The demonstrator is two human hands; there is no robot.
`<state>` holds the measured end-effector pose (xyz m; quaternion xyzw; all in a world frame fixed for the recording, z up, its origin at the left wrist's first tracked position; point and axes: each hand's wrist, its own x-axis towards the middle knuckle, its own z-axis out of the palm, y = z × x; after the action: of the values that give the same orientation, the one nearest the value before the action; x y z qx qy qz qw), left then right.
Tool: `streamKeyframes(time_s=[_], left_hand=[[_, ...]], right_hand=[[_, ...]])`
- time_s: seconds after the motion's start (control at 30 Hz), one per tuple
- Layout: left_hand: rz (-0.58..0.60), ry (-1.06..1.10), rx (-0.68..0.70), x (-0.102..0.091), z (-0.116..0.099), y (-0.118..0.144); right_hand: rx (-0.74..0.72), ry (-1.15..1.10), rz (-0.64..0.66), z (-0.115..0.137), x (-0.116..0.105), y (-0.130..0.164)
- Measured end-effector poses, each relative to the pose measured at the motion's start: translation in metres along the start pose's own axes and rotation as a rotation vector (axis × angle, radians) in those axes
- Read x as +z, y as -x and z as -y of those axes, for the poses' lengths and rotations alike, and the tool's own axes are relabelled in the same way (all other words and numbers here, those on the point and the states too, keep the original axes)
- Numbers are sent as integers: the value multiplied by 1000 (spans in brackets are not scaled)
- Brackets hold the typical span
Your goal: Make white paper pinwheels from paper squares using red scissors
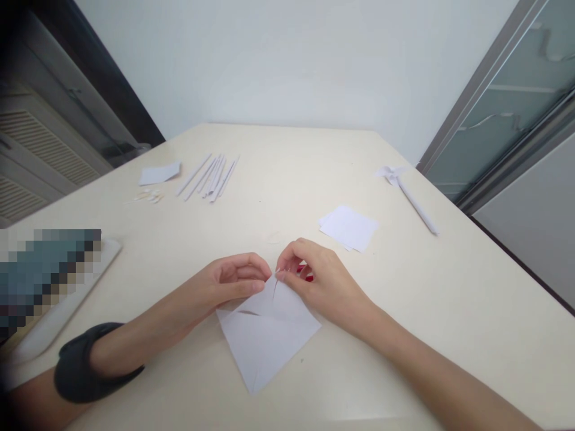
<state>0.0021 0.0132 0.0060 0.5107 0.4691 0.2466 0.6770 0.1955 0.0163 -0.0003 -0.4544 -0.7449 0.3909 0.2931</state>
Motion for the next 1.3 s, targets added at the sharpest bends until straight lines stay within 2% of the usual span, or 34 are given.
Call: streamKeyframes(time_s=[0.37,0.5,0.7,1.07,1.3], left_hand=[[-3,5,-5,0,7,-1],[5,-7,4,-1,9,-3],[13,-36,99,-2,10,-4],[-11,-57,105,-1,10,-3],[1,-30,123,0,12,-3]], right_hand=[[-159,190,-34,4,6,6],[-208,203,-32,3,8,8],[-227,195,-46,3,8,9],[-242,203,-65,2,8,9],[-327,202,-77,3,7,9]])
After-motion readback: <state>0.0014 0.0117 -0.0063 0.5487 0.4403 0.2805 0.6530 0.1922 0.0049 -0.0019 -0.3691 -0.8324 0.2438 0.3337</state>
